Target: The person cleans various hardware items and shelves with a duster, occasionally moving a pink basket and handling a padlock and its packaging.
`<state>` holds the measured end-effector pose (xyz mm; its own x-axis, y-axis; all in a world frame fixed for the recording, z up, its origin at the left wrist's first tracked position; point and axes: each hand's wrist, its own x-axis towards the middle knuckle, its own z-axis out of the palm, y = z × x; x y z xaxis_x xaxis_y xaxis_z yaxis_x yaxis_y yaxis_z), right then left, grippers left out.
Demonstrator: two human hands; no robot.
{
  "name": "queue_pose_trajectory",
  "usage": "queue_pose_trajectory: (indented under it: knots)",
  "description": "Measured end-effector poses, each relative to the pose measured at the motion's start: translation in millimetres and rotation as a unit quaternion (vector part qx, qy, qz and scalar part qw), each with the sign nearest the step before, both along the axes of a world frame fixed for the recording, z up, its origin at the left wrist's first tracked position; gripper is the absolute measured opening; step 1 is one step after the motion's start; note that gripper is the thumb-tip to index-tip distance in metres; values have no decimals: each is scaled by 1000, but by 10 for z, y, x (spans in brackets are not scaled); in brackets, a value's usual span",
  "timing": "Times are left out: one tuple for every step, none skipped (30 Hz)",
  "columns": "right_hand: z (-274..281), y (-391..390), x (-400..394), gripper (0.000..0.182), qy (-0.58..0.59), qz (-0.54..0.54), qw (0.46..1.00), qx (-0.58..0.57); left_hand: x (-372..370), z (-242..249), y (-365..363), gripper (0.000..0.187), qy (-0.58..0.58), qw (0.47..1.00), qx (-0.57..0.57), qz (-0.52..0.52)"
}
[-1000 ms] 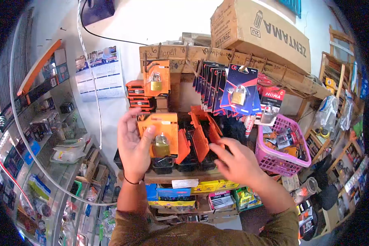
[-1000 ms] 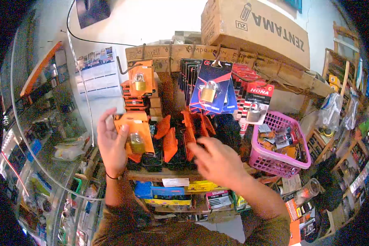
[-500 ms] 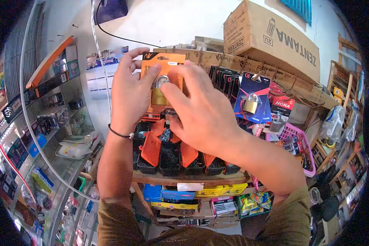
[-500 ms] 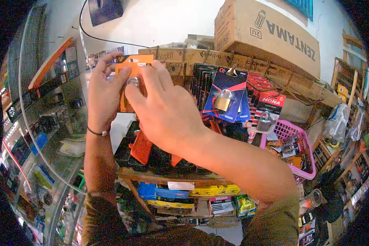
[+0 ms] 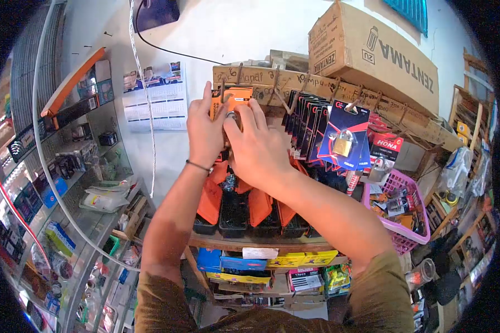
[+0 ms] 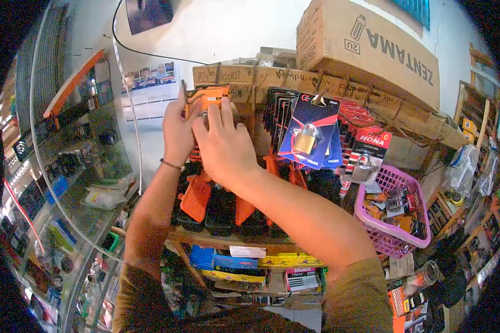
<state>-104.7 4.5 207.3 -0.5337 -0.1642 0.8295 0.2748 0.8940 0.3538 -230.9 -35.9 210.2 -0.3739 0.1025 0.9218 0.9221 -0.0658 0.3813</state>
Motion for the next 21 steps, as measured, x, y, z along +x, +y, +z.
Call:
queue_pose_trajectory:
  knots:
    - [6,60,-76,37,12,-5,1000,0,-97,-9,115,52,0,999,22,-42]
    - [8,119,-144,30,25,-10,1000,1,-196,-16,225,52,3,999,22,-43]
    - [21,157,-195,30,29,-11,1000,1,-227,19,286,52,6,999,19,-42]
    - [23,195,-241,31,28,-8,999,-27,-258,31,336,52,8,999,15,-41]
    - [8,238,-270,32,26,-6,998,-57,-288,17,370,52,13,1000,-2,17]
    - [0,224,-245,32,28,-8,998,-61,-276,16,364,52,14,1000,-6,14]
    - [-38,205,-199,39,26,-7,998,-60,-270,6,350,51,20,1000,7,7]
    - [-81,187,-132,47,25,-7,998,-59,-269,-7,335,50,26,999,19,-1]
    - [-131,154,-35,47,6,27,997,-75,-225,5,271,50,18,1000,-5,24]
    - [-185,119,83,46,-14,54,996,-71,-189,-35,226,49,39,998,21,43]
    - [-249,68,250,44,-31,80,995,-59,-133,-91,184,48,60,995,47,63]
    - [-322,27,434,43,-47,106,992,-47,11,-124,97,43,12,996,50,72]
    - [-406,12,600,39,-82,138,985,-55,176,-161,2,39,-37,995,53,79]
    - [-502,12,774,36,-116,168,977,-66,278,-241,-82,34,-8,994,71,84]
    - [-612,16,963,33,-152,169,972,-52,406,-343,-153,29,21,992,86,85]
    - [-713,38,1158,31,-189,166,967,-40,620,-435,-201,24,-13,991,121,62]
    - [-809,86,1337,29,-186,176,966,-30,696,-617,-222,23,-55,988,141,24]
    - [-904,135,1518,27,-183,186,965,-20,890,-722,-211,19,-34,983,182,10]
    - [-945,195,1712,26,-187,179,966,-16,1088,-859,-273,14,-36,988,149,20]
    - [-970,263,1906,25,-191,174,966,-8,1206,-986,-278,12,60,988,138,-25]
    - [-994,354,2080,25,-187,163,968,-21,1315,-1033,-246,10,155,977,129,-67]
